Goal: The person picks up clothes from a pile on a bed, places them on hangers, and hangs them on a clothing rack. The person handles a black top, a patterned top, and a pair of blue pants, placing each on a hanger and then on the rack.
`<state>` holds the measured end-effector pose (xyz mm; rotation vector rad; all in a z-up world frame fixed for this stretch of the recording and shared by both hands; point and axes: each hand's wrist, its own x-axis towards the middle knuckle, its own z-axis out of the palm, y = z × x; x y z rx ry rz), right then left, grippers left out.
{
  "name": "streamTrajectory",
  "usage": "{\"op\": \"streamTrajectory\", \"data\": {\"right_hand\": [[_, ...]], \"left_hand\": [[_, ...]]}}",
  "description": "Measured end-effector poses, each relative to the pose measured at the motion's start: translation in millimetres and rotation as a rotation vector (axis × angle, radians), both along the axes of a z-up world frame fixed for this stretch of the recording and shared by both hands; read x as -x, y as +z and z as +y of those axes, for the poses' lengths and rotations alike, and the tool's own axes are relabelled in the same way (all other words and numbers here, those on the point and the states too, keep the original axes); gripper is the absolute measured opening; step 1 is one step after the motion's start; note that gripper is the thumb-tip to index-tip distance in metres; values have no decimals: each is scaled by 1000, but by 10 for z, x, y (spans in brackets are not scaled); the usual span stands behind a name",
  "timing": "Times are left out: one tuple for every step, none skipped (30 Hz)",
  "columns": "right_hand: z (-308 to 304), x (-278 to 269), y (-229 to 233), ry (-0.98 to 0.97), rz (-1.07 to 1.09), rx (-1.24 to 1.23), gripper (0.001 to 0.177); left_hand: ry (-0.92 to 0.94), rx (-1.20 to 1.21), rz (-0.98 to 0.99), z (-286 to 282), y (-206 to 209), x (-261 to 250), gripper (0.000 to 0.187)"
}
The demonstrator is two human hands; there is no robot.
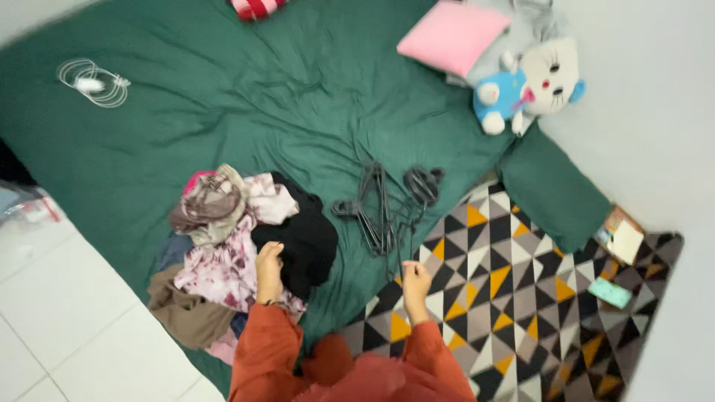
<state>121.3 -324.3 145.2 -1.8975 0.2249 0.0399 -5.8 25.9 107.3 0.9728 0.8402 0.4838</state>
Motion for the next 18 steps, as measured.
{"op": "streamTrajectory", "data": {"right_hand": [[-13,-10,89,37,13,-12,21],[-50,-18,218,75,26,-23,21],[-24,7,334,122,48,-30,21],[53,20,436,163,54,-66,20],[61,57,569,192,62,-93,19],[96,91,692,220,70,-120,18],[143,145,787,231,99,-135,17],[224,183,877,242,128,-150,17],[343,205,984,252,152,-168,16],[458,239,1099,283,134,-182,15],[602,242,1215,311,110,-200,17],[750,241,1331,339,86,-217,20],[870,272,1434,370,15,-224,25],[1012,305,1533,401,-57,-230,30],[1164,349,1640,422,-130,-236,36],[1320,412,1721,399,-106,-185,49],[1470,448,1764,374,-85,-134,63],[1653,430,1766,475,-282,-303,62]], "left_hand": [[36,148,11,111,241,32,5],[54,218,-126,157,517,45,5],[80,289,-257,163,817,115,7],[103,357,-390,180,1152,168,10],[67,380,-504,167,1515,195,17],[29,402,-619,170,1885,193,25],[17,398,-669,167,2226,179,25],[5,394,-719,163,2554,179,25],[-48,356,-746,161,2884,204,23],[-102,318,-772,156,3196,248,21],[-160,276,-800,176,3484,265,19],[-166,286,-830,188,3741,278,18],[-173,301,-857,158,3955,320,17],[-180,315,-884,132,4145,410,16],[-224,311,-982,134,4335,523,10],[-269,306,-1080,146,4510,634,9],[-318,303,-1181,147,4662,711,16],[-274,148,-1122,153,4789,782,16]]}}
